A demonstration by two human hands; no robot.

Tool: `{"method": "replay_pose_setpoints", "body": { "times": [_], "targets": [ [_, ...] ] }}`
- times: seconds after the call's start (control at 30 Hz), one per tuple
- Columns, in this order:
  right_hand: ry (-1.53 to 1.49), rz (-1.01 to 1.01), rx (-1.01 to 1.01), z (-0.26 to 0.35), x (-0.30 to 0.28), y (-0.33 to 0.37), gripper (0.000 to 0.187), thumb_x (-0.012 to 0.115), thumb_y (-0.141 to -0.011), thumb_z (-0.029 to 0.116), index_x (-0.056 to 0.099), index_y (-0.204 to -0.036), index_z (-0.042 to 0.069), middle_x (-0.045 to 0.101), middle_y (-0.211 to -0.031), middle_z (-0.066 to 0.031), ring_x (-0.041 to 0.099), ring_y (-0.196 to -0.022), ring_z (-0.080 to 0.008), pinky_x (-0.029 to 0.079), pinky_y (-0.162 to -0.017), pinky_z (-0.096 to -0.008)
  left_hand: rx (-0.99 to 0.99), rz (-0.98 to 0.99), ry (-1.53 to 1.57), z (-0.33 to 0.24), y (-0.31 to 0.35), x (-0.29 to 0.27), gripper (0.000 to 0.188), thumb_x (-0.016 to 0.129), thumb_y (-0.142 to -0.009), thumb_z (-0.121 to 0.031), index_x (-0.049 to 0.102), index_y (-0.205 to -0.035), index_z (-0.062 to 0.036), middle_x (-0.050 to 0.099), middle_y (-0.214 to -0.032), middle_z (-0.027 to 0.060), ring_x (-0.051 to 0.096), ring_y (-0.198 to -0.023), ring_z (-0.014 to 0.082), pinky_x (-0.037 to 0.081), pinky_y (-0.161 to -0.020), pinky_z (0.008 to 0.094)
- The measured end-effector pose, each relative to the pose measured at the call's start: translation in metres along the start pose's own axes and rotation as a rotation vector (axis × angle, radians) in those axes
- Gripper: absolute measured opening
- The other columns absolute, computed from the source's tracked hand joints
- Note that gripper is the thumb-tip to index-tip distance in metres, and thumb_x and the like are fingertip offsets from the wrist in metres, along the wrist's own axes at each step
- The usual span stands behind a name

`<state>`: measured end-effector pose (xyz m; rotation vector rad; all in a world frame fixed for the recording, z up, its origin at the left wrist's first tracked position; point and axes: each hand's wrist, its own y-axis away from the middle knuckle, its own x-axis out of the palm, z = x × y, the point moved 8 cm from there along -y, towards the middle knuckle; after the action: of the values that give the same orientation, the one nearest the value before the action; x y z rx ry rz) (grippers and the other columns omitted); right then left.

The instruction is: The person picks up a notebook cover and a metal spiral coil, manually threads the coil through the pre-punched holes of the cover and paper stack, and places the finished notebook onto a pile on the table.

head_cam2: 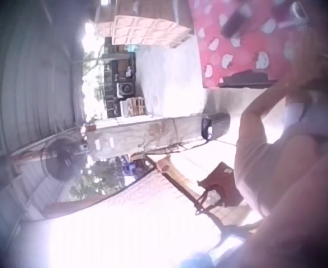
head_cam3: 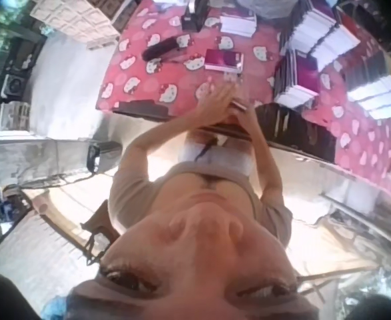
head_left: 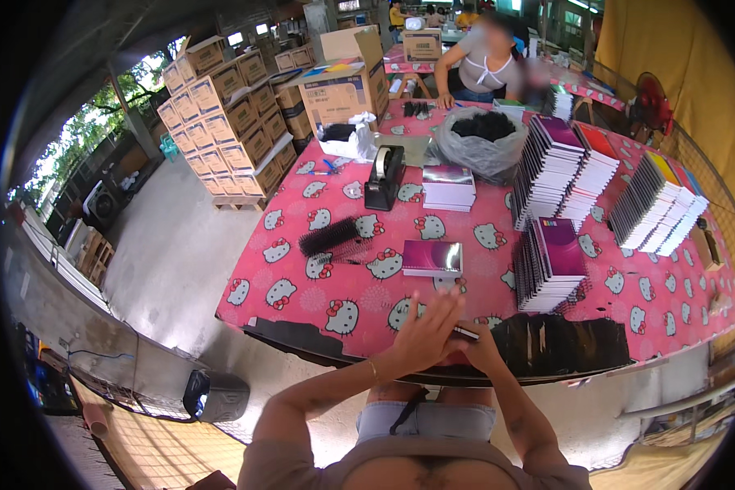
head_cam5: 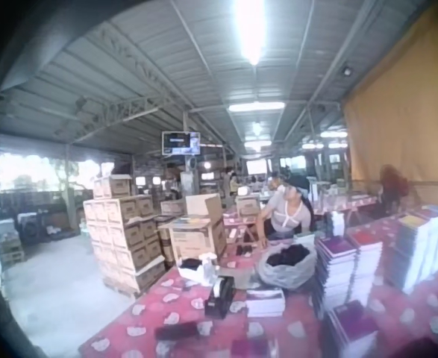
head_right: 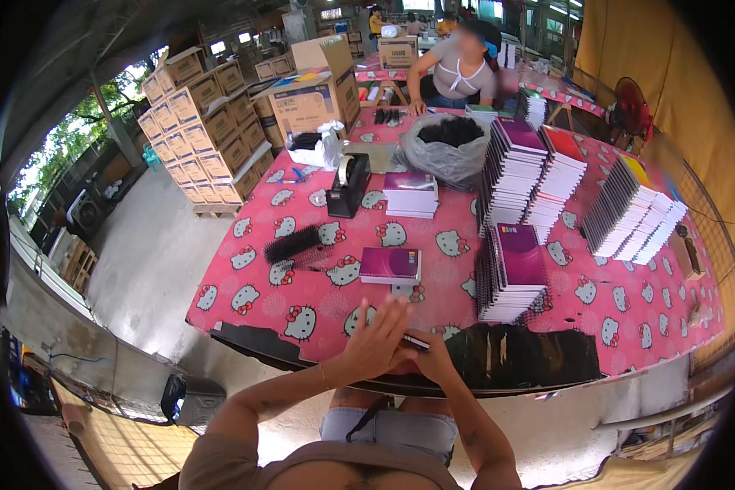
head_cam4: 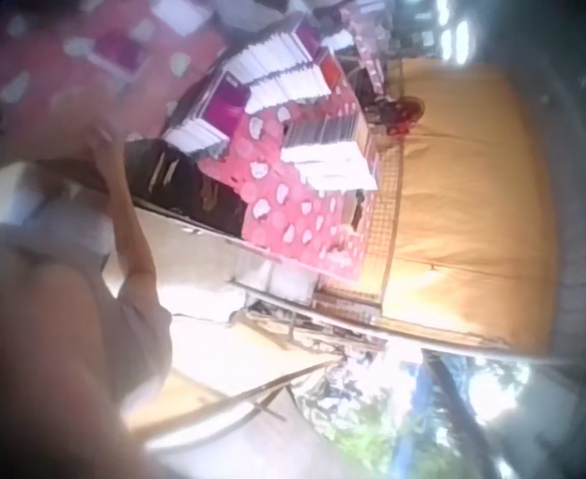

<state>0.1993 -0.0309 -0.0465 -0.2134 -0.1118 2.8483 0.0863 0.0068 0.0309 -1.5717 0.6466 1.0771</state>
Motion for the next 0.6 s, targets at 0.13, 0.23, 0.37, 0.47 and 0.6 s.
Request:
{"method": "replay_pose_setpoints", "body": {
  "times": [0.13,0.23,0.37,0.47,0.6],
  "targets": [
    [0.057,0.000,-0.020,-0.002,-0.005,0.003,0.034,0.068,-0.085,0.002,0.067,-0.119,-0.002,0.073,-0.102,-0.0100,0.064,-0.096,-0.0146,0.051,-0.086,-0.0300,0.070,0.045,0.075,-0.018,0.019,0.017,0.083,0.047,-0.093,-0.061,0.039,-0.146,0.0018,0.035,-0.154,0.0230,0.029,-0.145,0.0390,0.015,-0.114,0.0647],
    [0.044,-0.017,-0.083,-0.011,-0.003,0.004,0.032,0.066,-0.085,0.002,0.067,-0.117,-0.001,0.072,-0.101,-0.0089,0.063,-0.096,-0.0143,0.051,-0.085,-0.0307,0.065,0.061,0.053,-0.010,-0.003,0.012,0.083,0.047,-0.093,-0.061,0.038,-0.147,0.0017,0.035,-0.154,0.0231,0.027,-0.146,0.0388,0.014,-0.114,0.0650],
    [0.133,0.019,-0.085,-0.008,-0.001,-0.003,0.036,0.066,-0.084,0.002,0.067,-0.120,0.001,0.072,-0.105,-0.0140,0.066,-0.095,-0.0184,0.052,-0.086,-0.0338,0.109,0.035,0.119,-0.025,0.036,0.025,0.083,0.047,-0.094,-0.060,0.037,-0.147,0.0036,0.033,-0.155,0.0221,0.026,-0.148,0.0368,0.015,-0.114,0.0659],
    [-0.073,0.036,0.015,0.002,0.001,0.002,0.038,0.065,-0.084,0.002,0.066,-0.122,0.000,0.073,-0.106,-0.0175,0.068,-0.095,-0.0182,0.053,-0.085,-0.0335,0.059,0.130,0.084,-0.016,0.009,0.016,0.086,0.047,-0.093,-0.061,0.035,-0.147,0.0049,0.031,-0.156,0.0238,0.024,-0.148,0.0389,0.015,-0.113,0.0673],
    [0.061,0.022,0.001,-0.001,-0.004,-0.003,0.033,0.067,-0.087,0.005,0.067,-0.120,-0.001,0.074,-0.101,-0.0142,0.067,-0.091,-0.0137,0.054,-0.080,-0.0313,0.111,0.087,0.120,-0.026,0.028,0.024,0.084,0.047,-0.095,-0.059,0.035,-0.147,0.0052,0.031,-0.156,0.0233,0.024,-0.148,0.0386,0.016,-0.114,0.0654]
  ]
}}
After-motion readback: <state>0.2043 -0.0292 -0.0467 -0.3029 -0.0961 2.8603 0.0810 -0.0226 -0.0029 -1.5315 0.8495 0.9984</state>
